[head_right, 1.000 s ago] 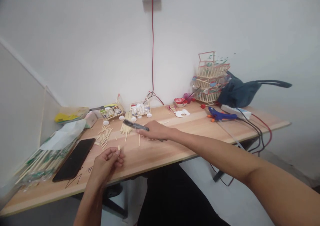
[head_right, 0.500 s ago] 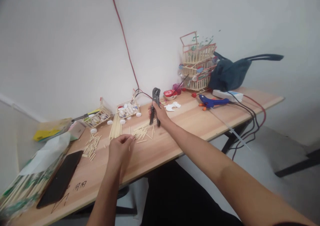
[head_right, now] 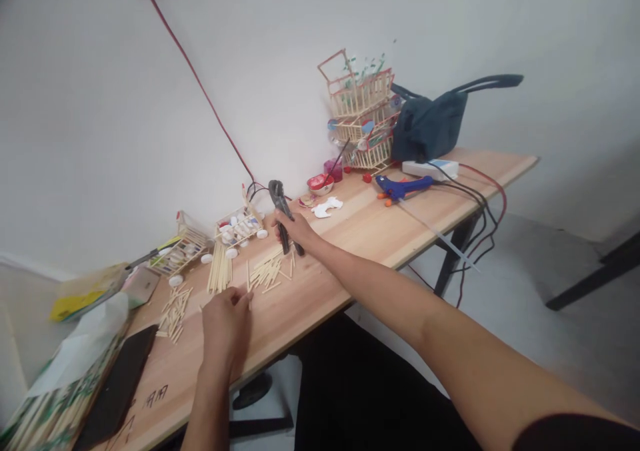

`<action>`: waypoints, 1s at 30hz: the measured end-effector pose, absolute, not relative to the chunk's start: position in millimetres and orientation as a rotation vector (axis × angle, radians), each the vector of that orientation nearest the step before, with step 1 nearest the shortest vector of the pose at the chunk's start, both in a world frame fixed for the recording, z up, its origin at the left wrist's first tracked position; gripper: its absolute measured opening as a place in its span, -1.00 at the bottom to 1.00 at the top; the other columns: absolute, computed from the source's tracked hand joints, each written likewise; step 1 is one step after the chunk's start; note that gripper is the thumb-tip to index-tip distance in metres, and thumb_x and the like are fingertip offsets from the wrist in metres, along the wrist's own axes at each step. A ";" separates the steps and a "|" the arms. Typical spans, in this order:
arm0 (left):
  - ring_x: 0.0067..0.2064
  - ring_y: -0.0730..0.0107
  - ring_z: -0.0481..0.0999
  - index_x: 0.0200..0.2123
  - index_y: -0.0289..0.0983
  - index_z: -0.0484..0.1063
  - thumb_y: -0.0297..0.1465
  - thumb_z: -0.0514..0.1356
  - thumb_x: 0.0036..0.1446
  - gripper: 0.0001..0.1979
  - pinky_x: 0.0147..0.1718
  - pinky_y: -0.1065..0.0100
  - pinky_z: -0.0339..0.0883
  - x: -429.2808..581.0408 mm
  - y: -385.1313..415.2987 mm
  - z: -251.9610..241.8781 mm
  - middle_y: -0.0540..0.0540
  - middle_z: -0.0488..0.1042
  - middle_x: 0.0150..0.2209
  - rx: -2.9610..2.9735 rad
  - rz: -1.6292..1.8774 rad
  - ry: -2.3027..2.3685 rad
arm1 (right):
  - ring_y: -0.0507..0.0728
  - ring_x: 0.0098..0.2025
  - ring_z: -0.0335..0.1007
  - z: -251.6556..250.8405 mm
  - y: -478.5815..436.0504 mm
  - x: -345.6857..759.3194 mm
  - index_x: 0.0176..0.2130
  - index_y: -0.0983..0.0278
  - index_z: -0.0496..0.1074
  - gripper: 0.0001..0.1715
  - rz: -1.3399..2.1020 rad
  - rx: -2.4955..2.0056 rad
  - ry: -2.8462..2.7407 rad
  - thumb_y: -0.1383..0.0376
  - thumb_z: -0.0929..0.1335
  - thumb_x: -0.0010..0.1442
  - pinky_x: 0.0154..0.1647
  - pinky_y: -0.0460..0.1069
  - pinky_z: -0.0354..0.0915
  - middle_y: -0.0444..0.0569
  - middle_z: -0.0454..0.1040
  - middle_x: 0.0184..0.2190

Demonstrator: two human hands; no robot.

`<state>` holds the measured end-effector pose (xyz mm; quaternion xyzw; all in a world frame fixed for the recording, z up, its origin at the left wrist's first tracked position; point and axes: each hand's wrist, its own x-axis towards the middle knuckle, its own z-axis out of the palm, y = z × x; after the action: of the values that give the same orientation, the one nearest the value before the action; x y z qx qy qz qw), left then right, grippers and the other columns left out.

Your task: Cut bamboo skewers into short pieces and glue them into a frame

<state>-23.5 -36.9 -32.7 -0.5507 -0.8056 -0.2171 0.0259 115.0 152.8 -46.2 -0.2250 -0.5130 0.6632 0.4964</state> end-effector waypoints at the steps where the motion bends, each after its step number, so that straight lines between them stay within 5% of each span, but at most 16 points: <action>1: -0.42 0.17 0.44 -0.54 -0.24 0.39 -0.31 0.10 0.08 -0.79 -0.44 0.30 0.06 -23.1 -38.0 -32.0 -0.20 0.51 -0.49 -1.697 -0.585 -2.508 | 0.00 -0.61 0.33 -46.6 152.0 114.9 -0.40 0.34 0.37 -0.44 1.591 -0.544 -1.261 -0.13 0.32 0.10 -0.59 -0.10 0.32 -0.12 0.37 -0.62; 9: -0.33 0.06 0.49 -0.50 -0.24 0.41 -0.40 0.06 0.09 -0.82 -0.47 0.30 0.04 -27.2 -41.0 -19.4 -0.28 0.52 -0.42 -1.578 -0.250 -2.656 | -0.01 -0.60 0.33 -43.4 148.0 117.0 -0.39 0.33 0.38 -0.44 1.576 -0.555 -1.278 -0.14 0.31 0.10 -0.55 -0.10 0.34 -0.11 0.39 -0.60; 14: -0.33 0.08 0.46 -0.49 -0.25 0.37 -0.43 0.01 0.12 -0.80 -0.43 0.28 0.07 -34.4 -54.2 -23.2 -0.28 0.50 -0.41 -1.535 -0.368 -2.642 | 0.00 -0.60 0.34 -43.3 148.4 116.3 -0.40 0.34 0.38 -0.45 1.566 -0.548 -1.281 -0.12 0.32 0.10 -0.54 -0.10 0.34 -0.11 0.39 -0.61; 18: -0.41 0.21 0.39 -0.48 -0.24 0.35 -0.35 0.07 0.10 -0.84 -0.43 0.32 0.10 -49.9 -60.4 -32.5 -0.14 0.46 -0.48 -1.532 -0.933 -2.603 | 0.00 -0.59 0.34 -43.9 148.2 115.5 -0.39 0.34 0.38 -0.46 1.569 -0.564 -1.293 -0.11 0.31 0.11 -0.56 -0.10 0.32 -0.11 0.39 -0.60; 25: -0.48 0.53 0.38 -0.39 -0.30 0.45 -0.32 0.41 -0.22 -0.69 -0.46 0.48 0.25 -47.4 -42.6 -42.6 0.01 0.44 -0.49 -1.453 -2.730 -2.522 | -0.02 -0.58 0.29 -37.8 135.0 118.8 -0.31 0.36 0.43 -0.48 1.521 -0.397 -1.494 -0.07 0.30 0.14 -0.54 -0.12 0.27 -0.15 0.35 -0.60; 30: -0.43 0.56 0.44 -0.32 -0.36 0.53 -0.43 0.46 -0.30 -0.63 -0.44 0.54 0.31 -23.2 -25.8 -36.9 -0.04 0.50 -0.46 -1.287 -3.128 -2.428 | -0.03 -0.55 0.26 -30.0 119.2 122.7 -0.22 0.39 0.47 -0.45 1.499 -0.335 -1.707 -0.05 0.27 0.17 -0.53 -0.13 0.24 -0.16 0.32 -0.58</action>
<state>-23.2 -25.8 -36.9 -0.2695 -0.5086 -0.6553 -0.4891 122.7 119.2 -30.0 -0.1330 -0.6780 0.5953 0.4101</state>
